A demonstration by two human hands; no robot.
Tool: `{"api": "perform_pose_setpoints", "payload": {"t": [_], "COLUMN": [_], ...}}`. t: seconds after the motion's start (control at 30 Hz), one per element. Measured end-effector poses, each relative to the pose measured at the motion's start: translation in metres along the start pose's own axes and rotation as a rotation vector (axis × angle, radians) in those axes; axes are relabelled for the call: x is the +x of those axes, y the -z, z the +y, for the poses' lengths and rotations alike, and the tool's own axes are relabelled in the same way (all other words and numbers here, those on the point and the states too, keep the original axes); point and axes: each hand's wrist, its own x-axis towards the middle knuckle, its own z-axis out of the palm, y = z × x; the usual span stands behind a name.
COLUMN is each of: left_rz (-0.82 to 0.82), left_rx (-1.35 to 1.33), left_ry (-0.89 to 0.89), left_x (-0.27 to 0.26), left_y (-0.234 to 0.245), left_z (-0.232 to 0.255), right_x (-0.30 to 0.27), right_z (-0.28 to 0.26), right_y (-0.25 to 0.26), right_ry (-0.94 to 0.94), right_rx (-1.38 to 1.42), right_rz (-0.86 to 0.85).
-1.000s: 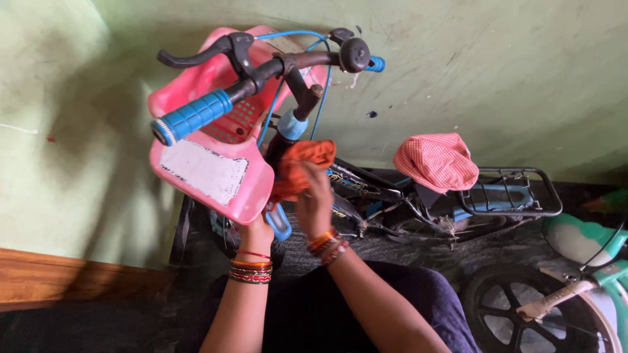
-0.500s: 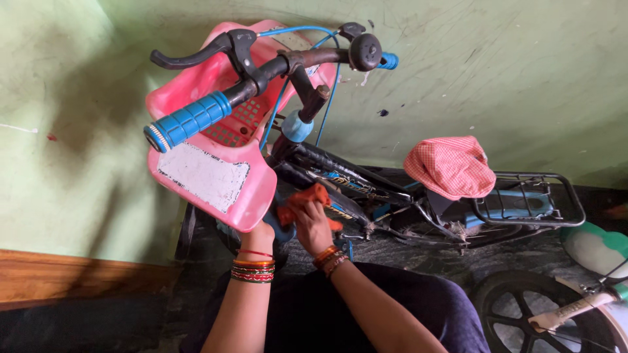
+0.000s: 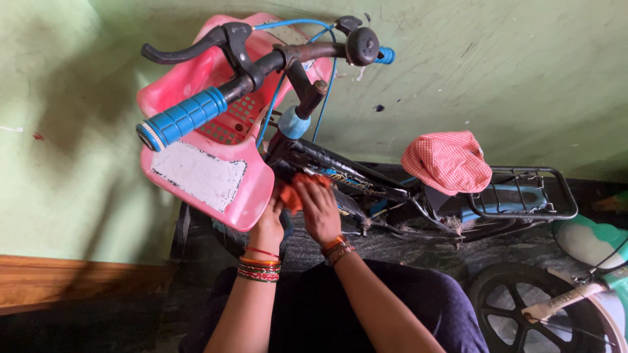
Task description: The person wipes the handlebars, frame, and rear rack of a bicycle using an orange cloth. They clean the grips, brake levers, and the area around the front basket, then move to the rear rack and seat area.
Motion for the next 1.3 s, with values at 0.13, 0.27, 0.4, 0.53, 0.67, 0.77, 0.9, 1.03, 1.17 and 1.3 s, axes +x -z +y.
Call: {"api": "perform_pose_setpoints", "payload": {"t": [0.13, 0.27, 0.4, 0.53, 0.67, 0.77, 0.9, 1.03, 1.17, 1.3], "left_rz": [-0.033, -0.056, -0.012, 0.014, -0.005, 0.005, -0.008, -0.055, 0.024, 0.013], "left_rx": [0.101, 0.139, 0.03, 0.181, 0.166, 0.05, 0.055, -0.002, 0.017, 0.065], "left_ry": [0.148, 0.218, 0.106, 0.15, 0.153, 0.188, 0.169, 0.09, 0.131, 0.156], "left_x": [-0.005, -0.013, -0.022, -0.036, -0.031, -0.025, -0.03, -0.028, -0.027, -0.024], "left_y": [-0.007, -0.029, -0.052, -0.059, -0.055, -0.051, -0.052, -0.056, -0.054, -0.048], "left_z": [0.006, 0.008, 0.016, 0.024, 0.025, 0.023, 0.023, 0.02, 0.017, 0.017], "right_x": [-0.028, -0.015, 0.013, -0.007, -0.057, -0.078, -0.055, -0.005, -0.002, -0.062], "right_z": [0.044, 0.063, 0.027, 0.055, 0.1, 0.112, 0.078, 0.005, -0.002, 0.058], "right_y": [-0.02, -0.053, -0.059, -0.036, -0.03, -0.033, -0.035, -0.025, -0.011, -0.008], "right_ry": [-0.316, -0.561, -0.392, -0.243, -0.34, -0.474, -0.432, -0.25, -0.119, -0.12], "right_rx": [-0.068, 0.105, 0.052, 0.056, -0.028, -0.062, -0.035, 0.116, -0.011, -0.134], "right_rz": [0.153, 0.099, 0.029, -0.079, -0.187, -0.159, 0.02, 0.063, 0.002, -0.044]}}
